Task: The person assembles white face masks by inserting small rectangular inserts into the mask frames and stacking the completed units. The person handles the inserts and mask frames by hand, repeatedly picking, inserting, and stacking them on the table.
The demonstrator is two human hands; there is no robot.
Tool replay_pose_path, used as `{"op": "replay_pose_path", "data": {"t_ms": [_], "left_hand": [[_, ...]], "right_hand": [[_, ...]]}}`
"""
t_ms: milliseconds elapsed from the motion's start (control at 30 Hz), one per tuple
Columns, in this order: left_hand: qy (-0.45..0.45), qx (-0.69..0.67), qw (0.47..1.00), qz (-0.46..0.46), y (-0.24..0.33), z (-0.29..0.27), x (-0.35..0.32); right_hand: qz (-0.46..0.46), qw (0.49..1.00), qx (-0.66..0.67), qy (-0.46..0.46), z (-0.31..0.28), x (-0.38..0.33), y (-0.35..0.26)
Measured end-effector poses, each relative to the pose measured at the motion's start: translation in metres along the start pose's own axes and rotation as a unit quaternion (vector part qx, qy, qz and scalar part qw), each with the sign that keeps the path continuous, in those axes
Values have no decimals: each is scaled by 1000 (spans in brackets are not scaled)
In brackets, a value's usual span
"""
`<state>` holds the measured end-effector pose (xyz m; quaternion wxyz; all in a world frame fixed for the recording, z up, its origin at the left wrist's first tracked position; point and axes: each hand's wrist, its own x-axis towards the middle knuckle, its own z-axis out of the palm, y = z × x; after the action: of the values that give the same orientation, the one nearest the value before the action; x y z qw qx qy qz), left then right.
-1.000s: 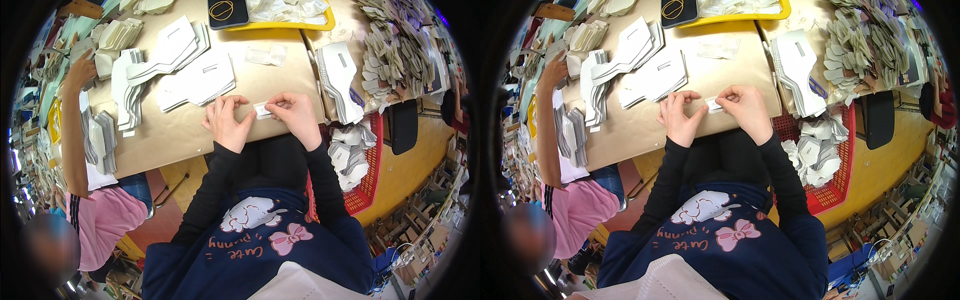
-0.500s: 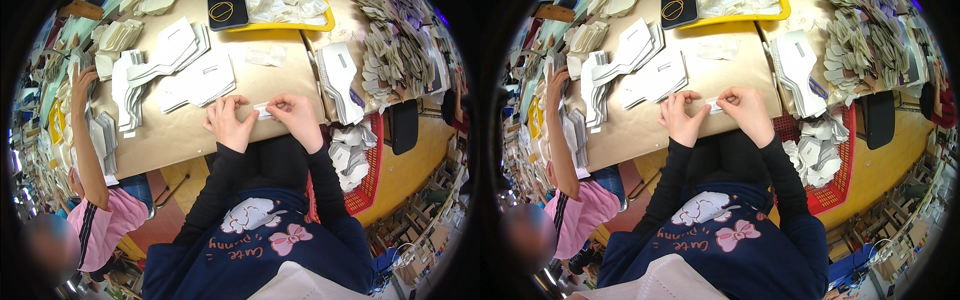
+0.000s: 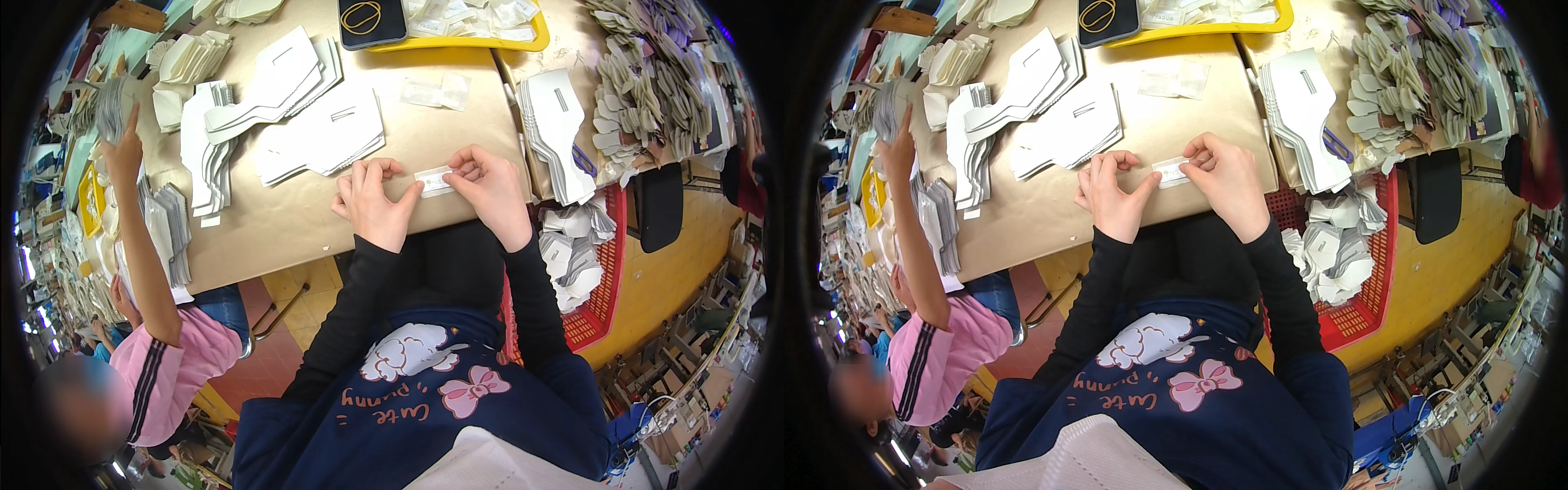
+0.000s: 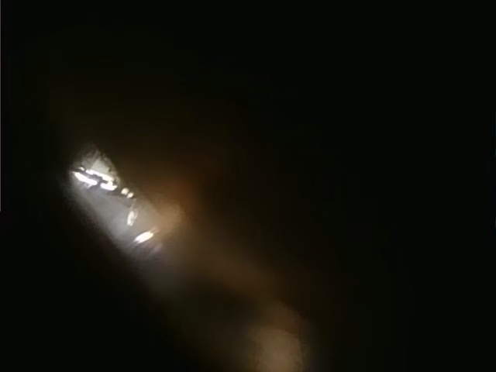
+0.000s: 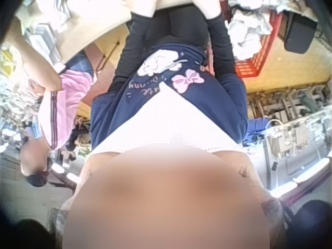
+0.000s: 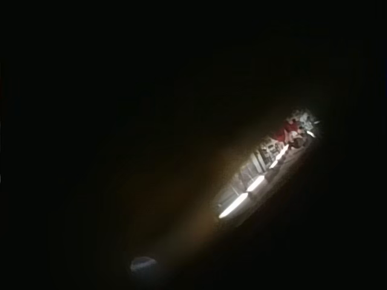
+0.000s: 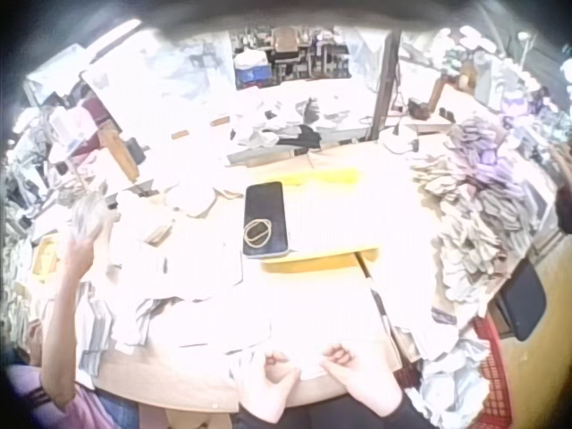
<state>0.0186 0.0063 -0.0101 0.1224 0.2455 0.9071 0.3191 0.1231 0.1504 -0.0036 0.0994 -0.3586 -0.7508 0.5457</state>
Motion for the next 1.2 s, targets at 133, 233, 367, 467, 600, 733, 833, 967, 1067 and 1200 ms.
{"op": "replay_pose_path", "data": {"t_ms": [133, 233, 367, 467, 600, 733, 833, 967, 1067, 1200], "left_hand": [[2, 1, 1000, 2, -1, 1, 0], [4, 1, 1000, 3, -1, 1, -1], [7, 2, 1000, 4, 0, 1, 0], [9, 3, 1000, 5, -1, 2, -1], [7, -12, 1000, 9, -3, 4, -3], [20, 19, 999, 26, -4, 6, -6], [26, 4, 1000, 16, -4, 6, -6], [26, -16, 999, 15, -5, 8, -5], [37, -33, 999, 17, -7, 11, -7], [50, -46, 997, 23, -9, 16, -8]], "right_hand": [[-1, 1000, 5, -3, 0, 1, -1], [2, 1000, 4, -2, -1, 1, -3], [5, 1000, -19, 8, 0, 0, -7], [6, 998, -64, 25, 2, 0, -10], [2, 992, -116, 48, 3, -4, -15], [-72, 957, -247, 132, -3, -11, -16], [-174, 934, -286, 125, 11, -28, -13], [-165, 902, -398, 22, 36, -52, 0], [-173, 875, -444, 83, 40, -56, 14], [-170, 831, -510, 141, 30, -51, 27]]}}
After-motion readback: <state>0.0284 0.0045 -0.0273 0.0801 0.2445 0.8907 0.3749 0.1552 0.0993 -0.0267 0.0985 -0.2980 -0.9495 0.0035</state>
